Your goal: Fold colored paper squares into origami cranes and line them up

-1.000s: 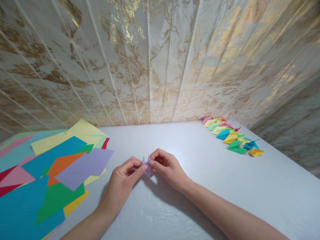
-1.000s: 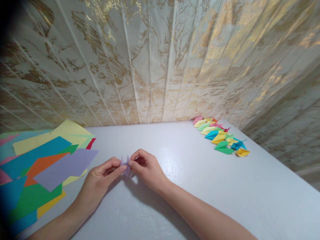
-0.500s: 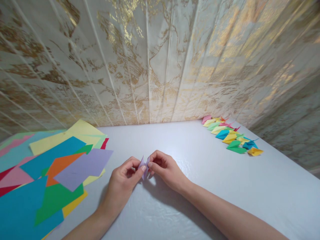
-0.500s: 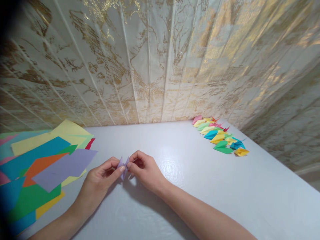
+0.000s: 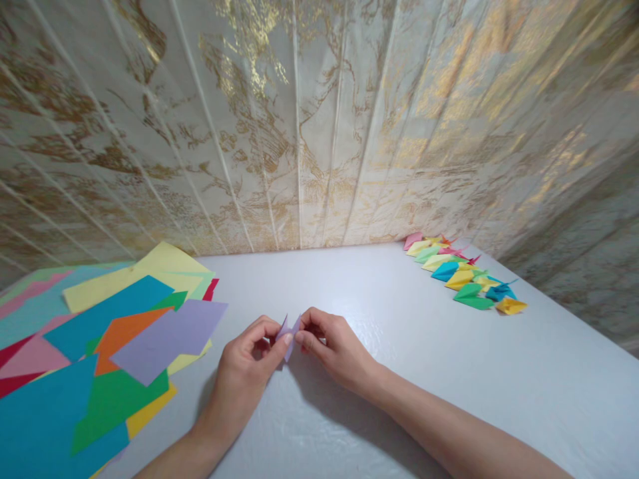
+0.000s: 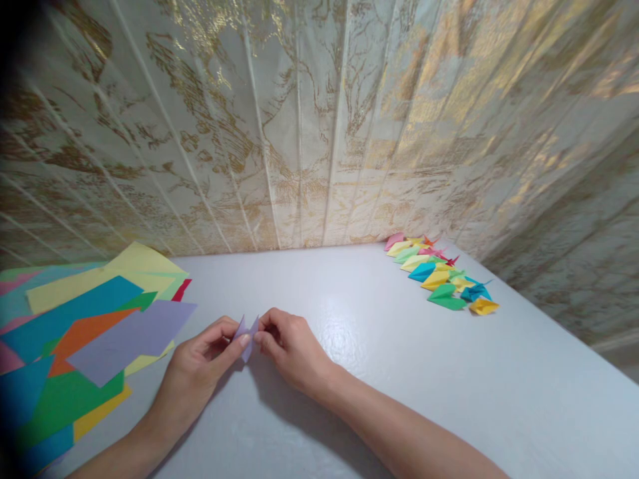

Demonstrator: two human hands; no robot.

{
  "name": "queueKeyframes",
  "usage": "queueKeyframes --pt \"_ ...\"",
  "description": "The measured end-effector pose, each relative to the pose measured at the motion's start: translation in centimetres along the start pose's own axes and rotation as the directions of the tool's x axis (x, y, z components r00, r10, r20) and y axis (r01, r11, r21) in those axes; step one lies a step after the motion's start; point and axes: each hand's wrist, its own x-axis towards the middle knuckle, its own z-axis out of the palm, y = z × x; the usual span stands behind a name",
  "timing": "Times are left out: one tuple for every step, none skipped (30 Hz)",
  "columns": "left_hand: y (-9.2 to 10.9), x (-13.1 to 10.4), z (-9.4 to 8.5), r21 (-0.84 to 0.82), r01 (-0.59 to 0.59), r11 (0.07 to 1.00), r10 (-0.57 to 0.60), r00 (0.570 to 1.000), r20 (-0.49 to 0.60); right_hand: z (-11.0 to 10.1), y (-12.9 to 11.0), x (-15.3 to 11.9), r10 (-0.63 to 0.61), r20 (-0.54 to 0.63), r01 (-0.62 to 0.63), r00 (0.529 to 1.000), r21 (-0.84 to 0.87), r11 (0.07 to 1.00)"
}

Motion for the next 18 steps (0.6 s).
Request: queueKeyframes --pt "0.04 0.02 0.02 -0.013 0.016 1.0 -0.016 1.0 0.008 -0.07 -0.06 -0.02 -0.016 -0.005 0.016 1.0 -0.043 0.999" --pt "0.07 0.06 0.04 -0.028 0.032 0.999 -0.031 0.999 0.015 -0.12 -0.1 -0.04 -0.027 -0.011 0.026 1.0 -0.07 0.997" --pt "0.09 0.1 0.04 -0.043 0.046 0.998 -0.045 0.999 0.023 -0.15 -0.12 -0.05 -0.033 -0.017 0.031 0.999 -0.082 0.996" --pt "0.12 0.15 0.03 -0.057 0.057 0.997 -0.056 0.998 0.027 -0.16 -0.12 -0.05 -0.034 -0.025 0.032 0.999 -0.081 0.996" --pt "0.14 0.2 0.01 -0.067 0.064 0.996 -0.062 0.998 0.03 -0.15 -0.1 -0.05 -0.035 -0.034 0.032 0.999 -0.073 0.997" --pt "0.17 0.24 -0.01 -0.073 0.068 0.995 -0.066 0.997 0.029 -0.11 -0.07 -0.06 -0.032 -0.043 0.03 0.999 -0.057 0.998" --pt "0.2 0.26 -0.04 -0.077 0.07 0.995 -0.068 0.997 0.028 -0.05 -0.04 -0.06 -0.025 -0.046 0.024 0.999 -0.032 0.999" --pt "0.23 0.27 -0.05 -0.08 0.073 0.994 -0.07 0.997 0.033 0.01 0.0 -0.07 -0.014 -0.041 0.014 0.999 0.0 1.0" --pt "0.26 0.25 -0.06 -0.084 0.076 0.994 -0.073 0.997 0.04 0.07 0.04 -0.08 -0.001 -0.03 0.002 1.0 0.035 0.999" --pt "0.28 0.23 -0.07 -0.088 0.079 0.993 -0.075 0.996 0.046 0.11 0.08 -0.09 0.012 -0.018 -0.011 1.0 0.07 0.998" --pt "0.3 0.2 -0.07 -0.094 0.085 0.992 -0.08 0.996 0.05 0.14 0.12 -0.1 0.025 -0.009 -0.024 1.0 0.098 0.995" --pt "0.31 0.18 -0.06 -0.102 0.089 0.991 -0.084 0.995 0.051 0.13 0.16 -0.11 0.034 -0.004 -0.034 0.999 0.117 0.993" --pt "0.31 0.16 -0.07 -0.111 0.09 0.99 -0.085 0.995 0.05 0.1 0.2 -0.1 0.04 -0.007 -0.039 0.999 0.124 0.992" --pt "0.3 0.16 -0.08 -0.12 0.09 0.989 -0.085 0.995 0.048 0.04 0.24 -0.09 0.042 -0.015 -0.04 0.999 0.12 0.992" --pt "0.28 0.16 -0.09 -0.127 0.088 0.988 -0.083 0.995 0.048 -0.02 0.28 -0.07 0.04 -0.025 -0.037 0.999 0.11 0.993" --pt "0.26 0.18 -0.12 -0.13 0.083 0.988 -0.077 0.996 0.053 -0.08 0.34 -0.03 0.036 -0.034 -0.032 0.999 0.1 0.994" --pt "0.22 0.19 -0.14 -0.131 0.074 0.989 -0.067 0.996 0.059 -0.12 0.42 0.02 0.03 -0.041 -0.026 0.999 0.097 0.995" --pt "0.18 0.2 -0.17 -0.128 0.065 0.99 -0.056 0.996 0.066 -0.14 0.52 0.08 0.027 -0.047 -0.022 0.999 0.106 0.994"
